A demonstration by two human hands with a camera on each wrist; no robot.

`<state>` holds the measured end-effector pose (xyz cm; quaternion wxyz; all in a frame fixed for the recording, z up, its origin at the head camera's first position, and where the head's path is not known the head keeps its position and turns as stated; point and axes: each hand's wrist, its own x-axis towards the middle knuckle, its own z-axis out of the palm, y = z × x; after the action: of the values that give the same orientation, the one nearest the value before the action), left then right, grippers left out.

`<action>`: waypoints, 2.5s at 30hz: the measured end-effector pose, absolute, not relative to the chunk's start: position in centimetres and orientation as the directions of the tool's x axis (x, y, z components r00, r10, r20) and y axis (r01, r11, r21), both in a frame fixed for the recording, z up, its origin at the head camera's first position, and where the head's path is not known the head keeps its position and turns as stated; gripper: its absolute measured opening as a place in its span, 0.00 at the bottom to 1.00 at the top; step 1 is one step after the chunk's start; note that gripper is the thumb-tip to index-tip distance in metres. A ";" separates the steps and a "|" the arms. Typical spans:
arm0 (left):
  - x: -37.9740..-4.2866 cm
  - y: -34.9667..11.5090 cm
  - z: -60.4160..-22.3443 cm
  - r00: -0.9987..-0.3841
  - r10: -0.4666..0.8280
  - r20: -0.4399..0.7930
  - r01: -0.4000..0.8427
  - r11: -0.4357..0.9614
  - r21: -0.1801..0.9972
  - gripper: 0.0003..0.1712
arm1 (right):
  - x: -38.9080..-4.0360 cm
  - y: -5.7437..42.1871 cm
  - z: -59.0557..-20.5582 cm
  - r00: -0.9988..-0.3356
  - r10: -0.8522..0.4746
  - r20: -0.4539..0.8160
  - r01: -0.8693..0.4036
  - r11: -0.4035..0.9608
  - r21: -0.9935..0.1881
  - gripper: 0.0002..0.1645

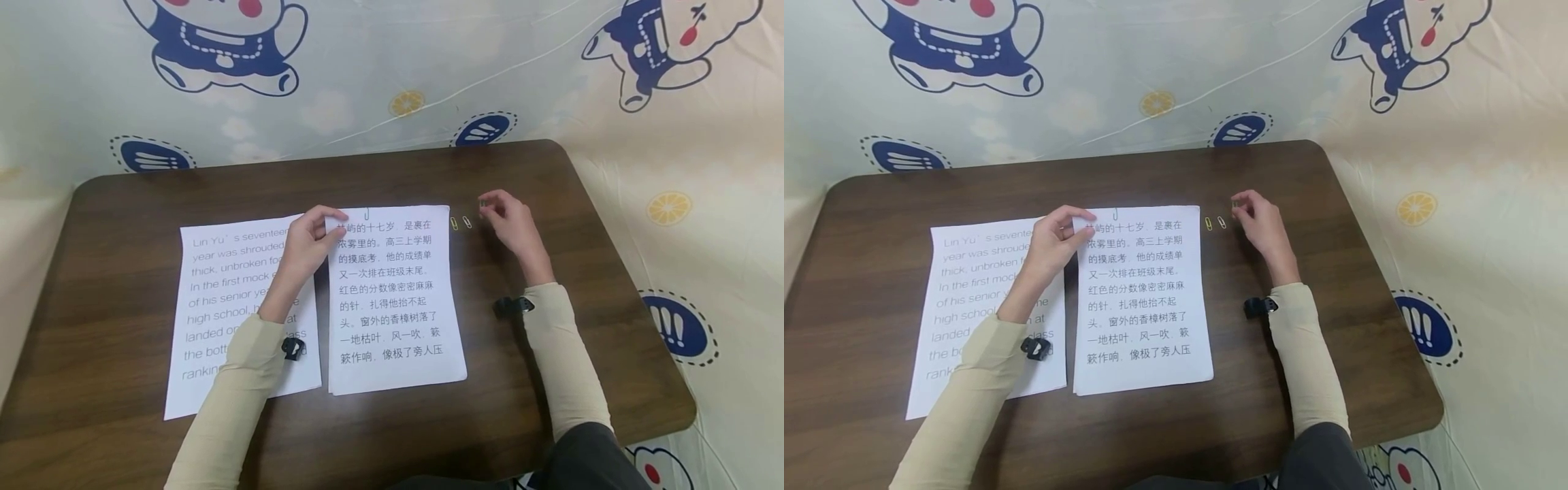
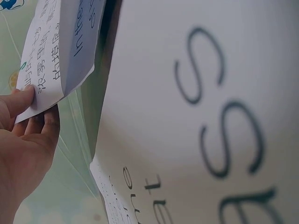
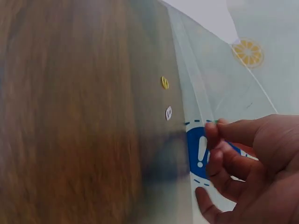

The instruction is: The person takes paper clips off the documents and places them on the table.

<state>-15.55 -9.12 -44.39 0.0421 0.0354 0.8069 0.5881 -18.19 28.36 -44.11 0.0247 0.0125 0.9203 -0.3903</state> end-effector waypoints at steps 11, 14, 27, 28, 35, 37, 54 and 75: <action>-15.5 -9.3 -44.6 -0.995 0.098 -0.009 0.022 0.307 0.951 0.14 | -18.6 28.7 -44.8 -0.984 -0.037 -0.174 0.076 0.795 -0.602 0.17; -15.5 -9.4 -44.6 -0.995 0.103 -0.002 0.029 0.301 0.953 0.14 | -18.7 28.6 -45.0 -0.985 -0.043 -0.169 0.064 0.811 -0.582 0.17; -15.7 -9.4 -44.7 -0.995 0.101 0.010 0.041 0.308 0.950 0.13 | -19.2 28.3 -45.4 -0.988 -0.036 -0.148 0.046 0.857 -0.514 0.17; -15.7 -9.4 -44.7 -0.995 0.100 0.010 0.040 0.306 0.951 0.13 | -19.2 28.3 -45.4 -0.989 -0.034 -0.146 0.046 0.858 -0.512 0.17; -15.7 -9.4 -44.7 -0.995 0.103 0.002 0.034 0.302 0.953 0.14 | -19.3 28.2 -45.5 -0.989 -0.023 -0.146 0.056 0.856 -0.513 0.18; -15.7 -9.3 -44.7 -0.995 0.099 -0.004 0.026 0.304 0.952 0.14 | -19.3 28.3 -45.5 -0.989 -0.017 -0.147 0.063 0.849 -0.525 0.18; -15.7 -9.3 -44.8 -0.995 0.096 -0.002 0.029 0.316 0.948 0.14 | -18.3 24.8 -42.7 -0.998 -0.054 -0.025 -0.021 0.713 -0.701 0.22; -15.6 -9.3 -44.7 -0.992 0.122 -0.015 0.021 0.290 0.957 0.14 | -18.4 17.6 -41.3 -0.953 -0.277 0.120 -0.280 0.663 -0.694 0.25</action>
<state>-15.56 -9.26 -44.67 0.0425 0.0447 0.8021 0.5940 -18.45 17.60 -41.31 -0.0020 -0.1527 0.9119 -0.3809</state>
